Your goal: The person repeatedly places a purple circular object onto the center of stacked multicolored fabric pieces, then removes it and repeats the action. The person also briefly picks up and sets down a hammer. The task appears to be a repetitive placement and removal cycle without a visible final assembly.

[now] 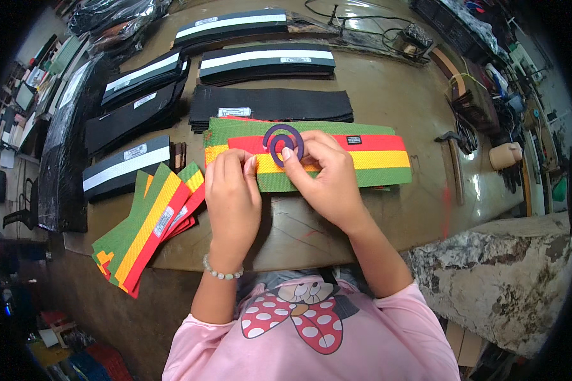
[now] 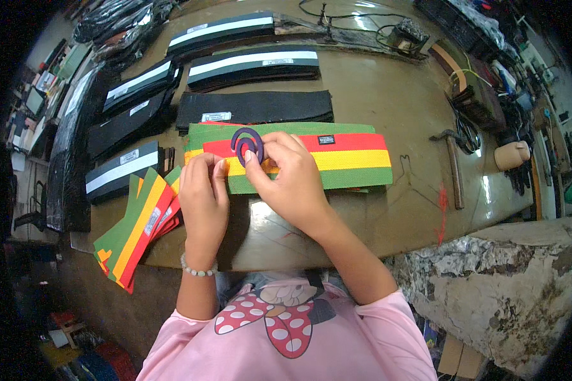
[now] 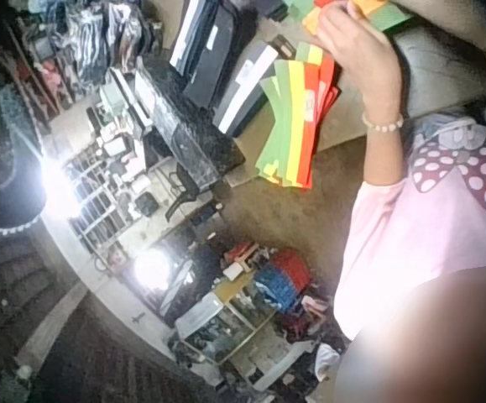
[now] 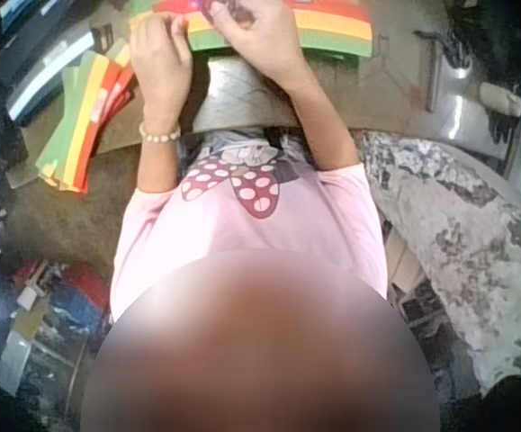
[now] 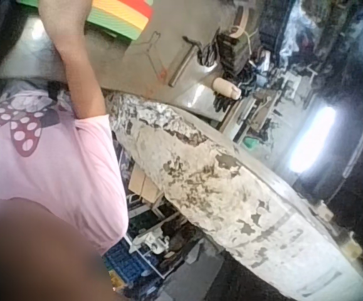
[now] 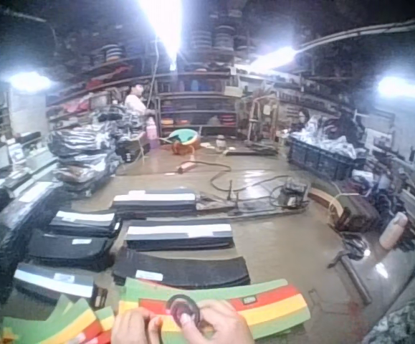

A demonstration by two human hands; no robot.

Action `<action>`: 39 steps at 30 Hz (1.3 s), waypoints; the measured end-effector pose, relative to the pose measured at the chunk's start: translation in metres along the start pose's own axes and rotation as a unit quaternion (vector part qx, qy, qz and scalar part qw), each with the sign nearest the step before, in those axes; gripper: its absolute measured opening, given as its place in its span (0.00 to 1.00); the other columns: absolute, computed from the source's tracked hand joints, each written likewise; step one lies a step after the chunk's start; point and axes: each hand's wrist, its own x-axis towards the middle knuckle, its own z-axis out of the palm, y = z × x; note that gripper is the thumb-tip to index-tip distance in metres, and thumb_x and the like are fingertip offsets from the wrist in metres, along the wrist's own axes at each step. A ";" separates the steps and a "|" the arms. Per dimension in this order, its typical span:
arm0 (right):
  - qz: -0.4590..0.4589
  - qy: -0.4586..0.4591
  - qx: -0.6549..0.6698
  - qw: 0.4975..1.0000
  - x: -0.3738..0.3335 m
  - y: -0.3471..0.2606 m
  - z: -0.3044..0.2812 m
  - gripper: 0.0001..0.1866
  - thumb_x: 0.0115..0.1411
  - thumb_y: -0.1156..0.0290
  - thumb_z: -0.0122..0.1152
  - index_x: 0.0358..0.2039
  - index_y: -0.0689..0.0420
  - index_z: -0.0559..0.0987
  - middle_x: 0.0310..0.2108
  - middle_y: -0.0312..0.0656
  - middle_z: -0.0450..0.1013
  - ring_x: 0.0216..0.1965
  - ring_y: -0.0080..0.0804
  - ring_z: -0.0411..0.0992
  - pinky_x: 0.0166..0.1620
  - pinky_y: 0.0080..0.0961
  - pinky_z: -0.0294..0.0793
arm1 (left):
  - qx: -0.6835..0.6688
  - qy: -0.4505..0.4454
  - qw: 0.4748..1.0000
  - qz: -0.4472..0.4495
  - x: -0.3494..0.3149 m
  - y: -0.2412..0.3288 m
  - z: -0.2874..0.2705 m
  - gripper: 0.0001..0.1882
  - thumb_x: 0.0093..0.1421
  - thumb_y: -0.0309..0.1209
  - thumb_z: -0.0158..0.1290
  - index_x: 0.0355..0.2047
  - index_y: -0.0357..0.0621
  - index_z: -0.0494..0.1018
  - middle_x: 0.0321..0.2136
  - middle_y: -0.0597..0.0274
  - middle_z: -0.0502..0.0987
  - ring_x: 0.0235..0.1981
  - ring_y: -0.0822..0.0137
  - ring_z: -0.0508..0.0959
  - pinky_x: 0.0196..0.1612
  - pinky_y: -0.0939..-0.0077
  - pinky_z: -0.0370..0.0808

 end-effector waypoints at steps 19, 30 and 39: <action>0.026 0.078 -0.070 0.994 0.005 0.005 0.021 0.10 0.58 0.70 0.64 0.25 0.64 0.77 0.32 0.46 0.75 0.33 0.42 0.73 0.36 0.36 0.73 | 0.039 -0.016 0.999 -0.015 0.021 -0.002 0.010 0.06 0.64 0.30 0.54 0.35 0.39 0.74 0.33 0.53 0.73 0.35 0.53 0.77 0.36 0.60 0.74; -0.024 0.085 -0.099 0.991 0.005 0.003 0.024 0.10 0.61 0.69 0.63 0.27 0.63 0.79 0.31 0.42 0.75 0.29 0.29 0.72 0.32 0.27 0.70 | 0.032 -0.004 0.999 -0.043 0.020 -0.006 0.019 0.09 0.68 0.31 0.48 0.37 0.37 0.68 0.34 0.51 0.72 0.38 0.50 0.74 0.40 0.57 0.72; 0.097 0.367 0.243 0.893 -0.036 0.014 -0.079 0.16 0.72 0.63 0.50 0.47 0.65 0.74 0.38 0.41 0.77 0.29 0.21 0.73 0.33 0.22 0.77 | -0.058 -0.217 0.950 0.215 -0.072 0.064 0.033 0.08 0.60 0.31 0.55 0.33 0.40 0.70 0.31 0.52 0.70 0.36 0.52 0.71 0.39 0.59 0.69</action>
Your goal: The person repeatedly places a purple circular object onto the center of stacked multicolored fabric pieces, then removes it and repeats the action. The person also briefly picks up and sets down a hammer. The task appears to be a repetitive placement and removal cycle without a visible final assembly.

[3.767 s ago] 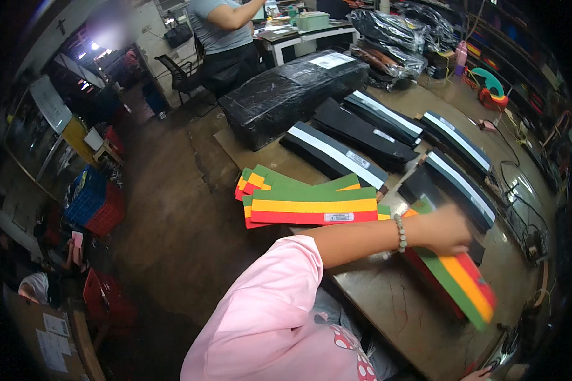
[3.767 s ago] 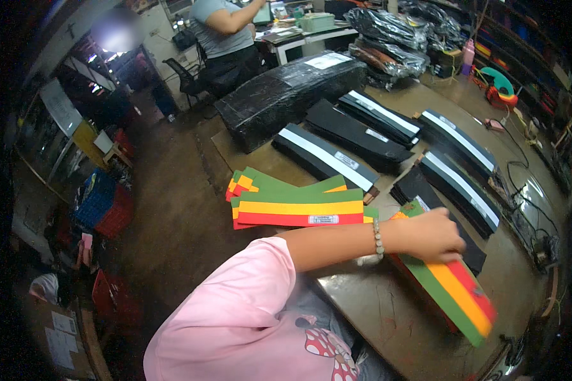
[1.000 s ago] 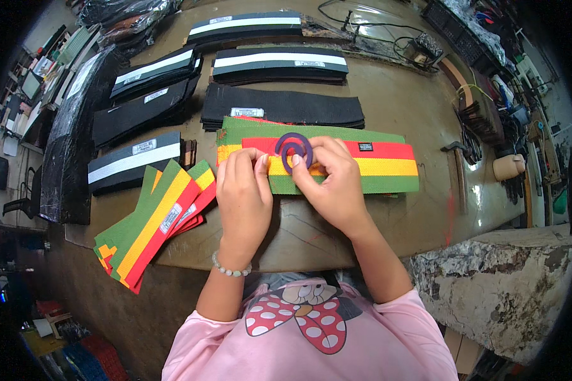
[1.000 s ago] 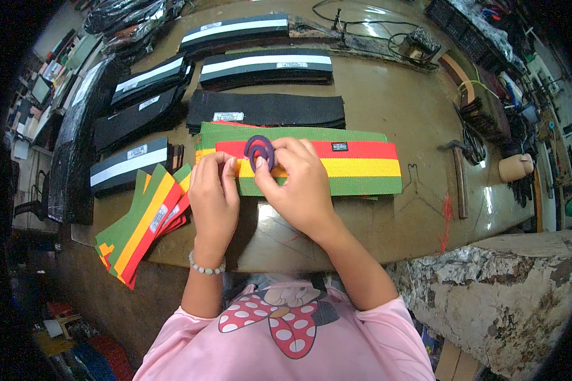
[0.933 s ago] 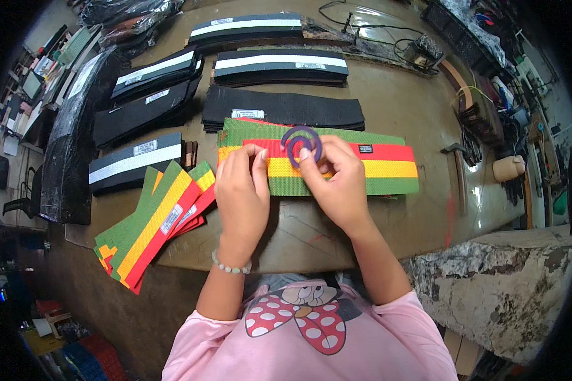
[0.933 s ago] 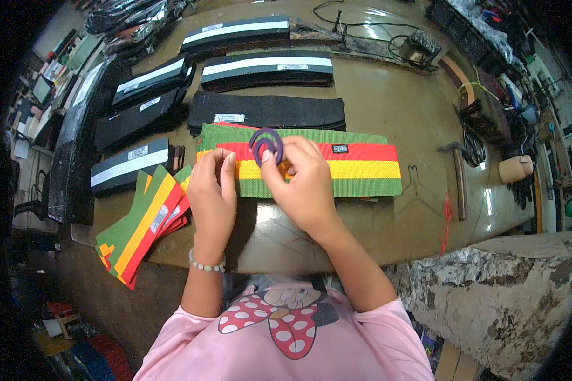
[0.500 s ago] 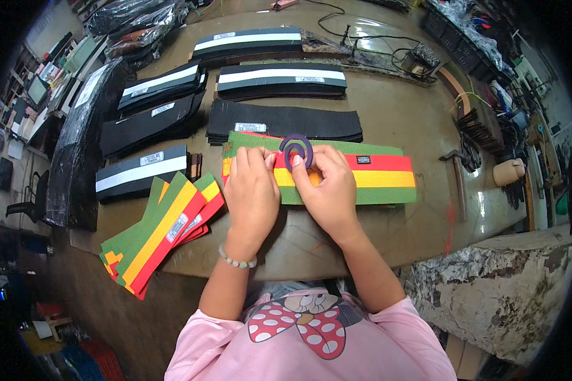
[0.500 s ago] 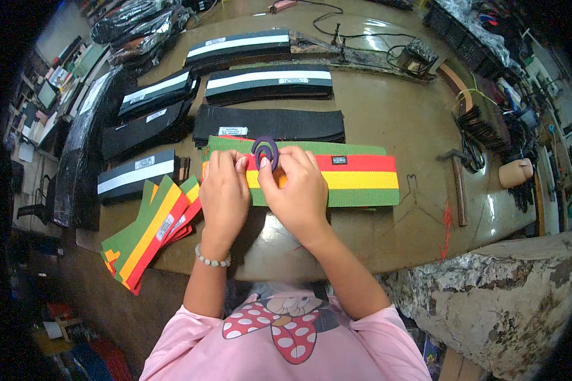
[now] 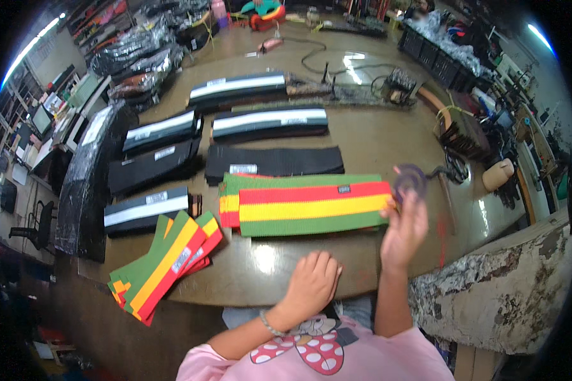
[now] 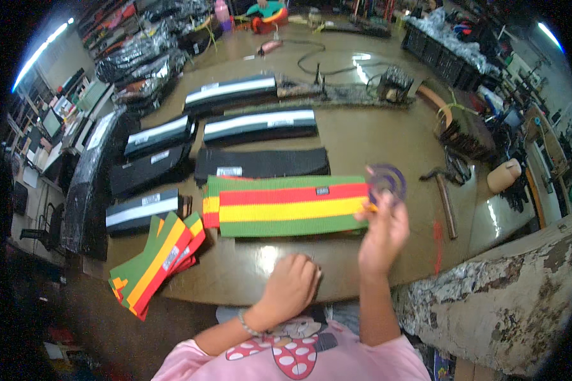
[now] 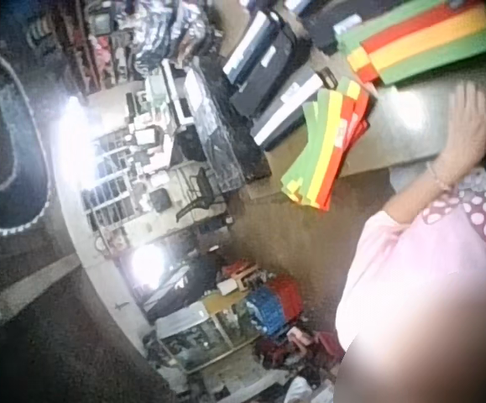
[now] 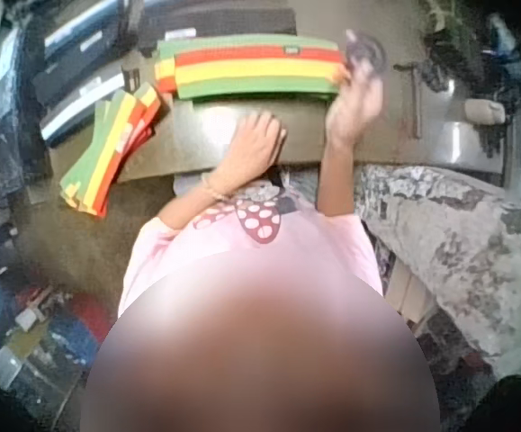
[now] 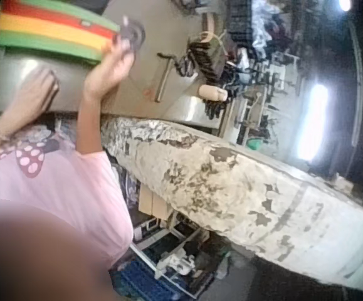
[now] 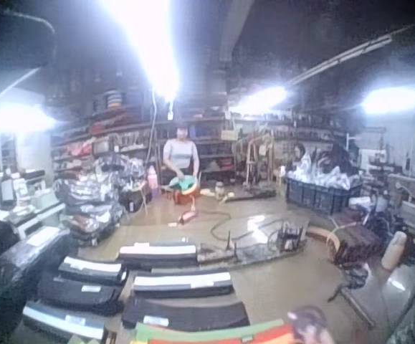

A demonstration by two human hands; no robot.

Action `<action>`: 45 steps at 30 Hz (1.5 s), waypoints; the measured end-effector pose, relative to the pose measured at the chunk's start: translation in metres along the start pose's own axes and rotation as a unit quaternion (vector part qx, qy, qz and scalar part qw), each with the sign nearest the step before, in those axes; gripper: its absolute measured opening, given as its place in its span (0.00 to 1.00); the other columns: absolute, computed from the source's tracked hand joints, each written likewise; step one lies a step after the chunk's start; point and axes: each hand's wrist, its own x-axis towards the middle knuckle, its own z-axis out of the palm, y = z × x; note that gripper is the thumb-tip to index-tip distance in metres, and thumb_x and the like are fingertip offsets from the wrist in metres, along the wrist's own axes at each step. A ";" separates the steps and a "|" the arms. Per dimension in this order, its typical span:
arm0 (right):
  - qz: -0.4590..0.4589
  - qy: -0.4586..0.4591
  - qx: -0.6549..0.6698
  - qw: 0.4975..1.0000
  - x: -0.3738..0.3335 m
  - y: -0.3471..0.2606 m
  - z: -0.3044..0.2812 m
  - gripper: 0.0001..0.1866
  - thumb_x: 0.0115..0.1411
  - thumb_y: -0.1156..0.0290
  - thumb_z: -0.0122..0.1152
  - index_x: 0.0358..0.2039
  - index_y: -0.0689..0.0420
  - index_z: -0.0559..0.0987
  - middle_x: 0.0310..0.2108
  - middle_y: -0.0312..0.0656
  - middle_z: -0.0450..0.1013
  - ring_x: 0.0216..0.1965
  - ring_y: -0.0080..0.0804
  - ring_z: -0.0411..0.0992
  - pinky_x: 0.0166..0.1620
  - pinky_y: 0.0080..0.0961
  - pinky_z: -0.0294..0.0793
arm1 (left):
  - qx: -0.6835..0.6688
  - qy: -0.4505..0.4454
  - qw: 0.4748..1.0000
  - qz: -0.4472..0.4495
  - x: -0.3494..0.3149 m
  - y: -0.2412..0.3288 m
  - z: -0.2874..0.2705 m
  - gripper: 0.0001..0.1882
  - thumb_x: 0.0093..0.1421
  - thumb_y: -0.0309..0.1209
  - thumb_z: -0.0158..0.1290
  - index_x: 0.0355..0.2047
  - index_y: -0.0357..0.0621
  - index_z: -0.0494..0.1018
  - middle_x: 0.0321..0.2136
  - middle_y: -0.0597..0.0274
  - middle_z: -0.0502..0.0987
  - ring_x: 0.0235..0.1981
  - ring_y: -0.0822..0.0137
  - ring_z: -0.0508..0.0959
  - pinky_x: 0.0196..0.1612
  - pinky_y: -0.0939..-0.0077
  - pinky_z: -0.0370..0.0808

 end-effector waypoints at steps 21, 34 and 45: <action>0.063 -0.402 -0.207 0.890 -0.126 0.068 0.015 0.24 0.73 0.60 0.42 0.60 0.66 0.66 0.51 0.61 0.72 0.53 0.56 0.71 0.57 0.40 0.69 | -0.015 0.491 0.863 -0.117 -0.098 -0.154 -0.187 0.12 0.64 0.12 0.39 0.40 0.32 0.73 0.44 0.53 0.75 0.47 0.64 0.77 0.55 0.70 0.76; -0.085 -0.558 -0.246 0.788 -0.104 0.041 -0.035 0.29 0.73 0.58 0.38 0.67 0.67 0.59 0.67 0.60 0.58 0.70 0.50 0.54 0.71 0.42 0.48 | -0.043 0.149 0.986 -0.054 -0.019 -0.104 -0.138 0.10 0.57 0.15 0.53 0.39 0.36 0.79 0.40 0.52 0.80 0.44 0.58 0.80 0.49 0.70 0.74; 0.095 -0.438 -0.314 0.837 -0.057 0.034 -0.081 0.24 0.71 0.61 0.44 0.60 0.63 0.68 0.59 0.56 0.67 0.62 0.48 0.66 0.65 0.40 0.62 | -0.082 0.063 0.995 -0.019 0.026 -0.096 -0.159 0.10 0.60 0.17 0.53 0.41 0.36 0.78 0.43 0.53 0.79 0.46 0.62 0.79 0.49 0.72 0.74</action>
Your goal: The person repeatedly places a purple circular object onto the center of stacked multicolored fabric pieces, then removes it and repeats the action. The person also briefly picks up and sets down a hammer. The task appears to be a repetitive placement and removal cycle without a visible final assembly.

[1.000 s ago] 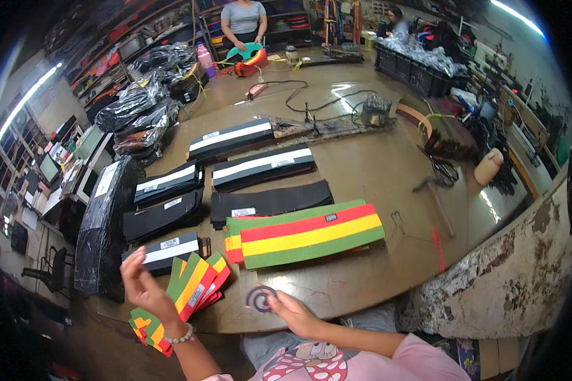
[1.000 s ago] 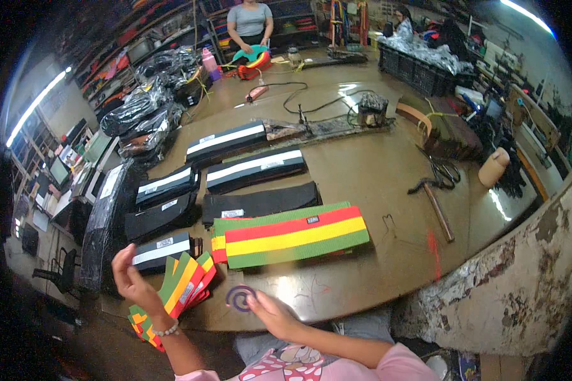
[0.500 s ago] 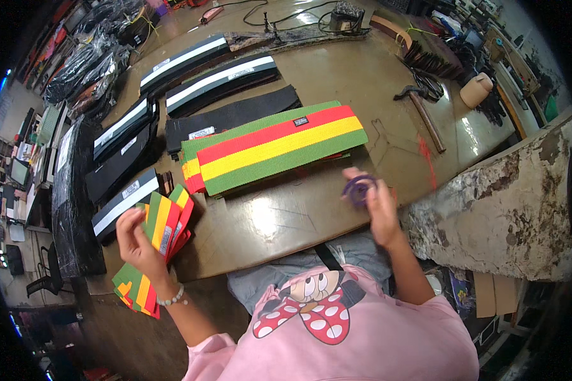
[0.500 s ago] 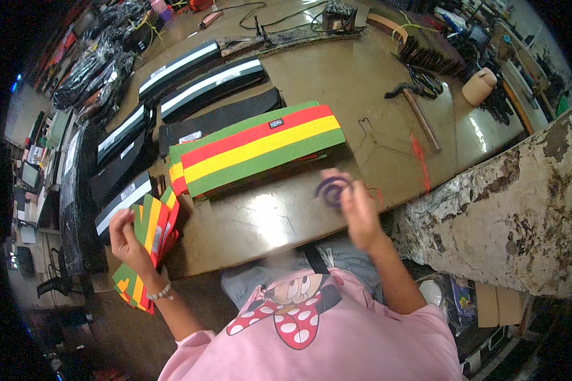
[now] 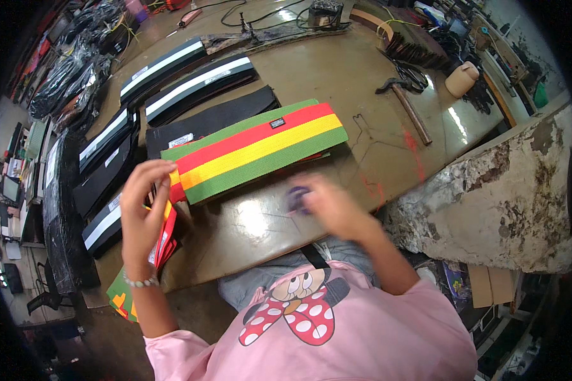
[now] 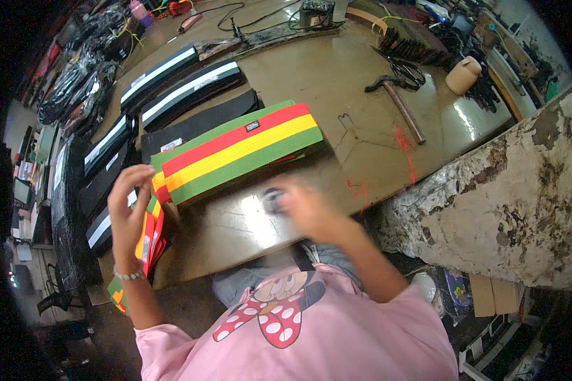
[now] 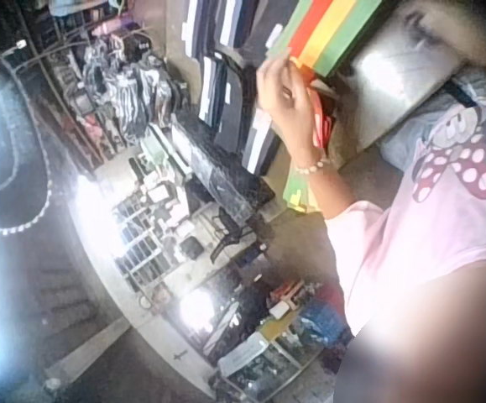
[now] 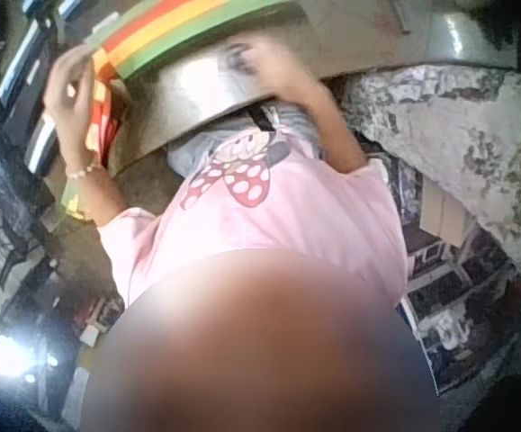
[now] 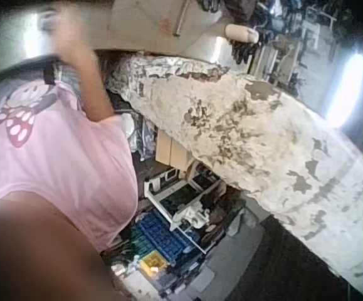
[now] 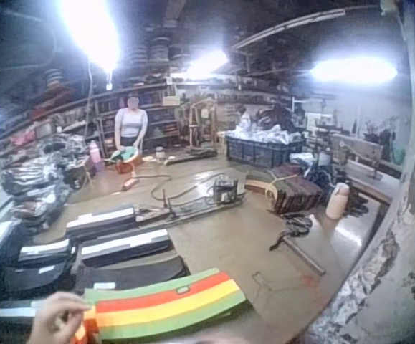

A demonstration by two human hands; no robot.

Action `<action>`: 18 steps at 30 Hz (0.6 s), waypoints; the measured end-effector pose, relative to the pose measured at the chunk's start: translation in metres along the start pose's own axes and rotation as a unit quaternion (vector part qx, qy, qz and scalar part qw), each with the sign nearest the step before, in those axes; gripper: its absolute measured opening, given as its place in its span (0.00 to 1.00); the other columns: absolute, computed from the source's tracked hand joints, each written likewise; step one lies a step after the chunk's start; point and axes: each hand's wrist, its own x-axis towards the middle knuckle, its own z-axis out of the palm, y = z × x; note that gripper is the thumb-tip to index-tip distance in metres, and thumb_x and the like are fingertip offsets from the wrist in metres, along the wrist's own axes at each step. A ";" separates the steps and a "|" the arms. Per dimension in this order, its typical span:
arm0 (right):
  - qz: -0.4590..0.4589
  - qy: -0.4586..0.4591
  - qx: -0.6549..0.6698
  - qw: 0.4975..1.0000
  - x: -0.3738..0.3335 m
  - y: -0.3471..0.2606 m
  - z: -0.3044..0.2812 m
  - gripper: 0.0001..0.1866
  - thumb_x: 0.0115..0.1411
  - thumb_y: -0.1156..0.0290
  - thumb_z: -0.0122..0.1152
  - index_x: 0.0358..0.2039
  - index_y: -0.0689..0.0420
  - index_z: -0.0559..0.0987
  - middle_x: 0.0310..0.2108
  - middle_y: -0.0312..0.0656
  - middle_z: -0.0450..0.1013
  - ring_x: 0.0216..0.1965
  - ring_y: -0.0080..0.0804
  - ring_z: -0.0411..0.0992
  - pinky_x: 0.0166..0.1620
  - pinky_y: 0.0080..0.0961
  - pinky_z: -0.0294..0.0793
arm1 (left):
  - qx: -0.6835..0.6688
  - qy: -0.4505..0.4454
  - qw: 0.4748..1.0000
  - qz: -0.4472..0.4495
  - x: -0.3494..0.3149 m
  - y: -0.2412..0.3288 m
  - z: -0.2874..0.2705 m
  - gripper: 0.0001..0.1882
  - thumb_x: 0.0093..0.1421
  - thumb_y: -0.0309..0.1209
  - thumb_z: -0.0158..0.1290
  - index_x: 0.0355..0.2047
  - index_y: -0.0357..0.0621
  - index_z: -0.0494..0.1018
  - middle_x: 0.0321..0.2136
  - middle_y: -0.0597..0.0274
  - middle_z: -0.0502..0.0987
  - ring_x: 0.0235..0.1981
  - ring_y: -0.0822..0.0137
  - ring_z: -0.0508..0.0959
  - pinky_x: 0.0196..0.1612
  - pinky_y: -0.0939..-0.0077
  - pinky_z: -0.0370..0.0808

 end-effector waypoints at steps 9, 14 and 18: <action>-0.047 0.269 -0.044 0.961 -0.023 0.038 -0.104 0.24 0.75 0.58 0.37 0.56 0.66 0.71 0.54 0.47 0.74 0.56 0.33 0.71 0.61 0.31 0.65 | 0.133 -0.066 0.985 0.083 -0.005 0.009 0.079 0.18 0.53 0.24 0.63 0.46 0.43 0.79 0.51 0.54 0.76 0.54 0.51 0.76 0.53 0.59 0.75; 0.019 0.308 -0.112 0.944 -0.010 0.066 -0.116 0.22 0.73 0.52 0.40 0.44 0.61 0.71 0.33 0.57 0.73 0.37 0.52 0.74 0.42 0.41 0.70 | 0.120 -0.076 0.987 0.073 0.005 0.012 0.074 0.19 0.50 0.21 0.62 0.44 0.43 0.79 0.45 0.55 0.80 0.51 0.53 0.79 0.52 0.61 0.76; 0.010 0.365 -0.031 0.930 -0.015 0.098 -0.146 0.24 0.74 0.53 0.40 0.49 0.65 0.71 0.44 0.49 0.69 0.48 0.36 0.69 0.53 0.33 0.66 | 0.202 -0.012 0.975 0.087 0.019 0.034 0.061 0.17 0.51 0.20 0.56 0.43 0.44 0.80 0.40 0.56 0.81 0.44 0.56 0.80 0.50 0.62 0.76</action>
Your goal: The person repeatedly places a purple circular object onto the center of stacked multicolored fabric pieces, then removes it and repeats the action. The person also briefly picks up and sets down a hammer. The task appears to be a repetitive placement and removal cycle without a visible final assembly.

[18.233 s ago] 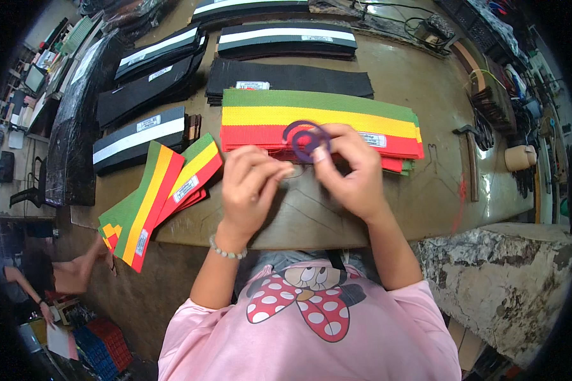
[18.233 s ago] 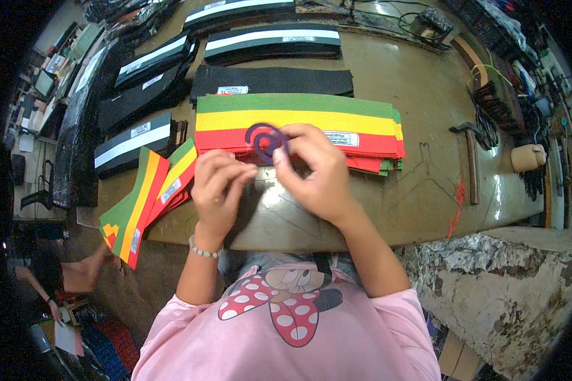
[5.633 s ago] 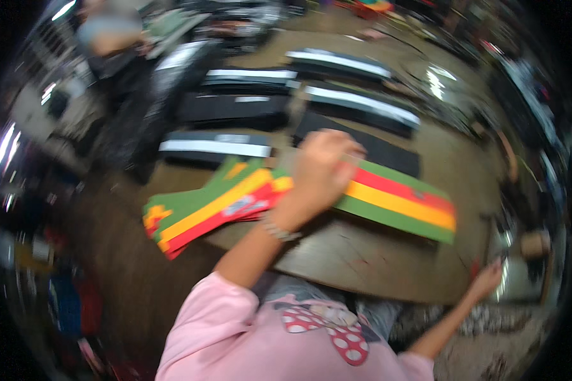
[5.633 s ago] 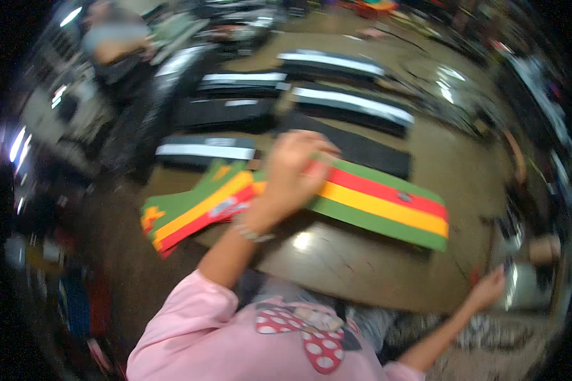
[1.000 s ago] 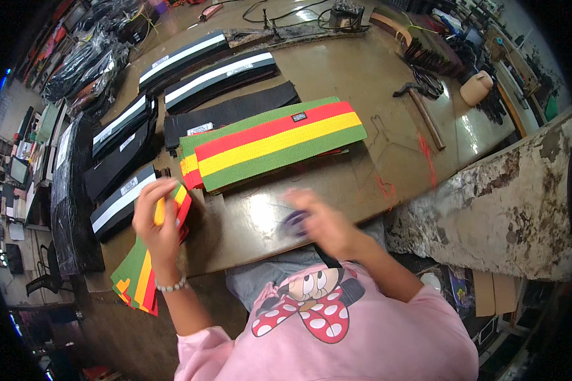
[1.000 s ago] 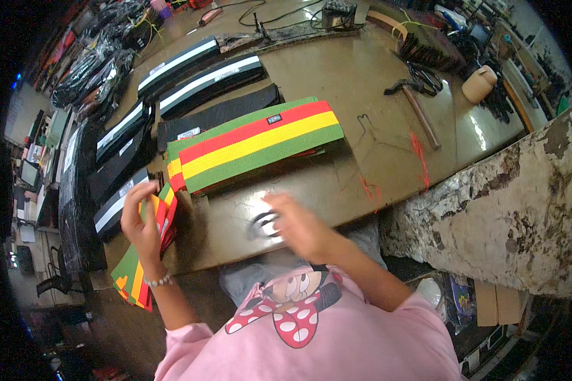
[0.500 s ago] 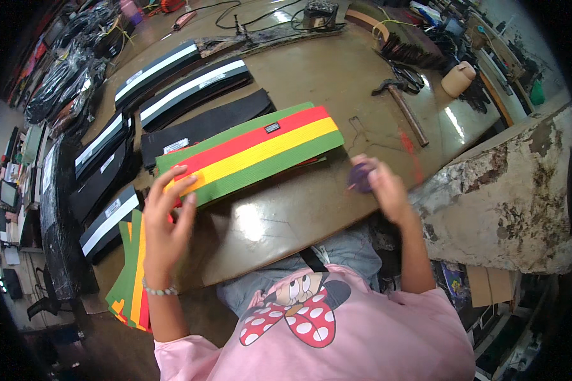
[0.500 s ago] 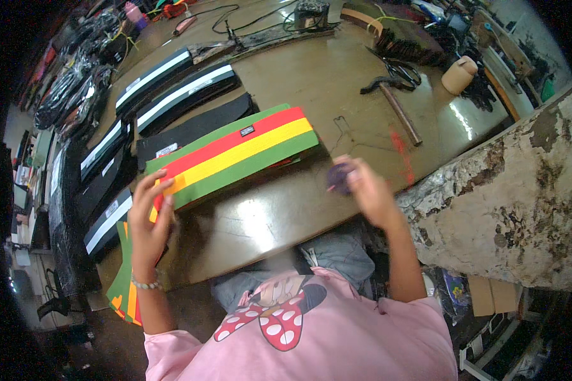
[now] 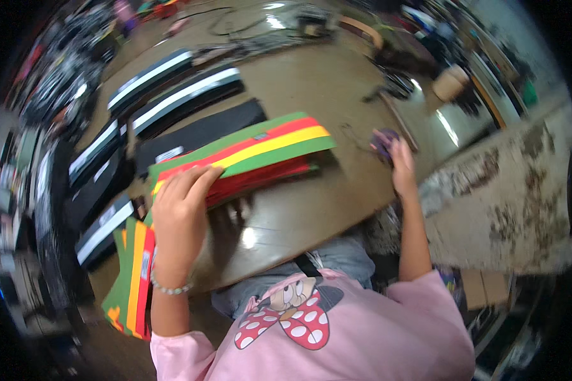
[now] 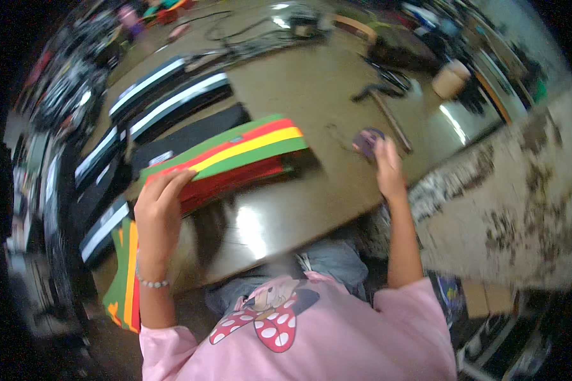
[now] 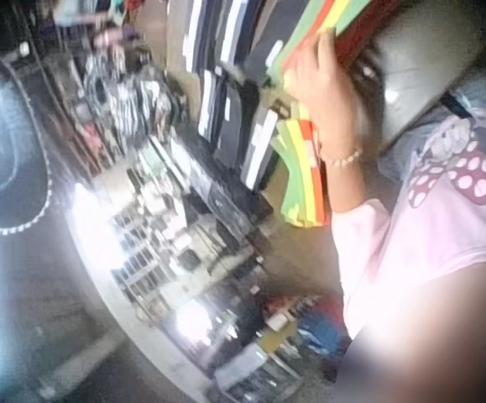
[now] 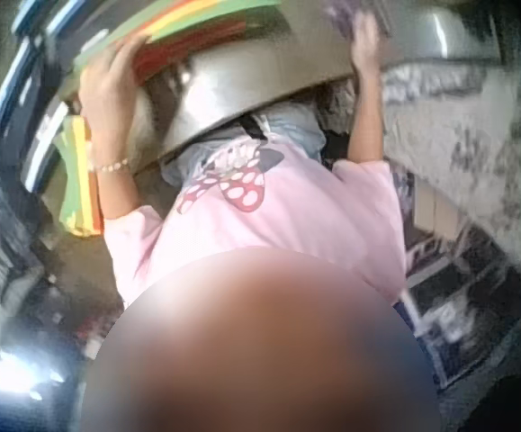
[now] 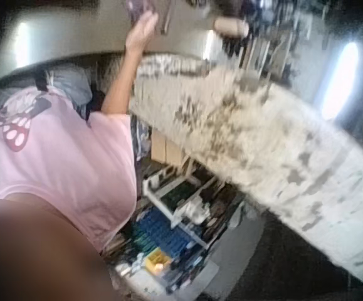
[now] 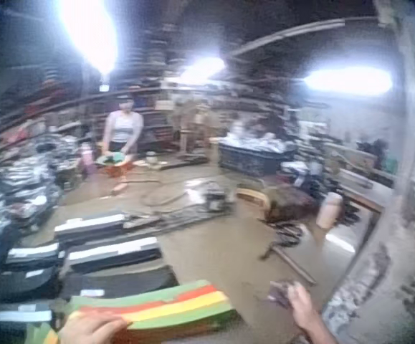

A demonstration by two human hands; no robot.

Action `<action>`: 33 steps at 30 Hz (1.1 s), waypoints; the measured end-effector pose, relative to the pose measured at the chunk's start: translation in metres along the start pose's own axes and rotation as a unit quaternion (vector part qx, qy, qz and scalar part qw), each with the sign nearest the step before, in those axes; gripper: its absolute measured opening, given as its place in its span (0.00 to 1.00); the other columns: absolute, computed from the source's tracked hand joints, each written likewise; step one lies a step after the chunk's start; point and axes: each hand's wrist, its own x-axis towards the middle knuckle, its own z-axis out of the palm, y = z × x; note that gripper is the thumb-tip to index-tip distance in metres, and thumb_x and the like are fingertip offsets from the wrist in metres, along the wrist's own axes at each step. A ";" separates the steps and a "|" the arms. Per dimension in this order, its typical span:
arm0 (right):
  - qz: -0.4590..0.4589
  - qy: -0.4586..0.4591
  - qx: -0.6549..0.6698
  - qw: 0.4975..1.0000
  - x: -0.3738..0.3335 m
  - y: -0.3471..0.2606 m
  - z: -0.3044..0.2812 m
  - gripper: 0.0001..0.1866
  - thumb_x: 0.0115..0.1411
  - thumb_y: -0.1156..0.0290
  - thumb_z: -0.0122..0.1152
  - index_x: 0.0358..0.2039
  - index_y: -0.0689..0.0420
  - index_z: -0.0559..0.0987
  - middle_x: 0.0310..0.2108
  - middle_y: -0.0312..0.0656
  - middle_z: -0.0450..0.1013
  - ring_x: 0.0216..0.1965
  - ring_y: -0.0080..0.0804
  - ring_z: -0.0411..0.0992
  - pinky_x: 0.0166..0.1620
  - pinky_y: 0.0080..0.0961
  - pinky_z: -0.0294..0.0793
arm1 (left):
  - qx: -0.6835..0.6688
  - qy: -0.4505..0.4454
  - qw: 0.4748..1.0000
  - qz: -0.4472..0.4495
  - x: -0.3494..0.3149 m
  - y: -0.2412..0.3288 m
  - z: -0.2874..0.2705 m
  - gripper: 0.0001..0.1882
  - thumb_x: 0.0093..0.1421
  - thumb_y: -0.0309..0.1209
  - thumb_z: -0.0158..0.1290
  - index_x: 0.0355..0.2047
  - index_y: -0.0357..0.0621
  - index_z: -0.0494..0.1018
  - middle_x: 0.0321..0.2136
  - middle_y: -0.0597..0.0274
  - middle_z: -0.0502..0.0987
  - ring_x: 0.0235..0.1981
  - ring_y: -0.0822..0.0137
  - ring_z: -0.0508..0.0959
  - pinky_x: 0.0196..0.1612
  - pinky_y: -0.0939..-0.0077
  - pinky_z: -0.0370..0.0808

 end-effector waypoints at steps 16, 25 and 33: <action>0.023 -0.008 0.261 0.965 0.010 0.034 -0.026 0.26 0.75 0.57 0.40 0.58 0.68 0.67 0.54 0.53 0.72 0.57 0.43 0.71 0.66 0.40 0.63 | 0.166 0.087 0.823 -0.536 -0.201 -0.062 -0.102 0.17 0.58 0.22 0.43 0.42 0.39 0.80 0.33 0.51 0.74 0.37 0.55 0.74 0.46 0.62 0.69; 0.050 0.062 0.257 0.963 0.005 0.016 -0.012 0.24 0.75 0.57 0.40 0.53 0.68 0.69 0.48 0.52 0.74 0.53 0.40 0.73 0.63 0.37 0.67 | 0.056 -0.144 0.892 -0.425 -0.226 -0.099 -0.073 0.63 0.30 0.48 0.75 0.66 0.41 0.60 0.62 0.49 0.63 0.62 0.46 0.63 0.66 0.52 0.58; 0.000 0.156 0.269 0.951 0.004 -0.004 -0.043 0.25 0.75 0.57 0.41 0.56 0.69 0.66 0.51 0.56 0.73 0.56 0.45 0.71 0.65 0.38 0.66 | 0.126 -0.209 0.871 -0.427 -0.179 -0.073 -0.084 0.60 0.30 0.32 0.76 0.67 0.42 0.59 0.65 0.53 0.61 0.67 0.49 0.58 0.67 0.56 0.58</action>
